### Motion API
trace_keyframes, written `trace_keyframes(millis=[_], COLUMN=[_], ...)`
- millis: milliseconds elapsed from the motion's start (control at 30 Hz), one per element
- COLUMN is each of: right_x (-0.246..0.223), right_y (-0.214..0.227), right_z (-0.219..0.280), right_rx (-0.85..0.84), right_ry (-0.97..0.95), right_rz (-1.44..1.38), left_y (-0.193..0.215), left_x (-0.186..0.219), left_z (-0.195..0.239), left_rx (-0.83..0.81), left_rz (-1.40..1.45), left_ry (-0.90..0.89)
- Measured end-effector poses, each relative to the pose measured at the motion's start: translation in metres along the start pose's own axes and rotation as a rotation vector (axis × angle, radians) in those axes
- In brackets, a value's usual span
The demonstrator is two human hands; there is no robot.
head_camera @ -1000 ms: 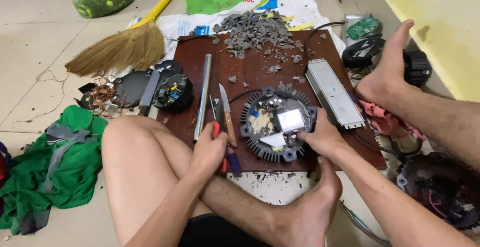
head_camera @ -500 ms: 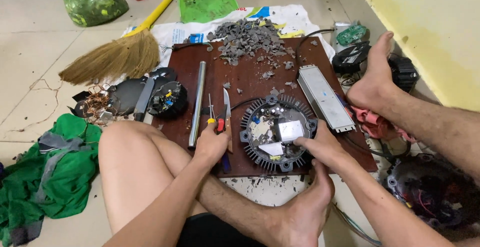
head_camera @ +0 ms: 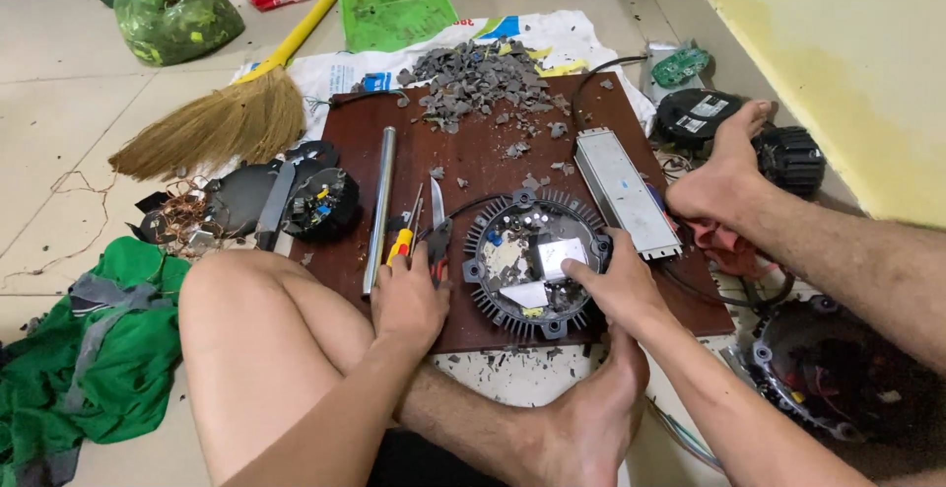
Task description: The person sits on the floor and uses a screwdriver and pliers to disassemble a circular electronic component, likely a motor or fan housing. They pry open the casing and remove internal parts, placing debris on a nearby wooden board.
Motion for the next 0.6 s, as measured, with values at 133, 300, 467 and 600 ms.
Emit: trace_keyframes(millis=[133,300,467,600], right_x=[0.000,-0.022,-0.064,-0.046], right_y=[-0.003,-0.005,-0.017,-0.019], right_z=[-0.005,0.001,0.002,-0.004], right_rx=[0.035,0.109,0.166,0.145], right_ry=[-0.007,-0.013,0.213,0.321], right_rz=[0.013,0.097,0.268,0.350], left_y=[-0.024,-0.024,-0.033,-0.037], left_x=[-0.009,-0.012,-0.006,-0.009], left_z=[-0.034,-0.034,-0.023,-0.028], left_rx=[0.013,0.194,0.290,0.321], left_rz=[-0.044,0.029,-0.183,-0.157], left_ry=[-0.002,-0.035,-0.175,-0.231])
Point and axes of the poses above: each hand's wrist, its own z-axis away from the middle knuckle, its own y-axis out of the back of the hand, x = y × z, the point moved 4 cm from there along -z, towards the middle knuckle, and after that the axes turned 7 degrees about y, right-handed, at the moved point
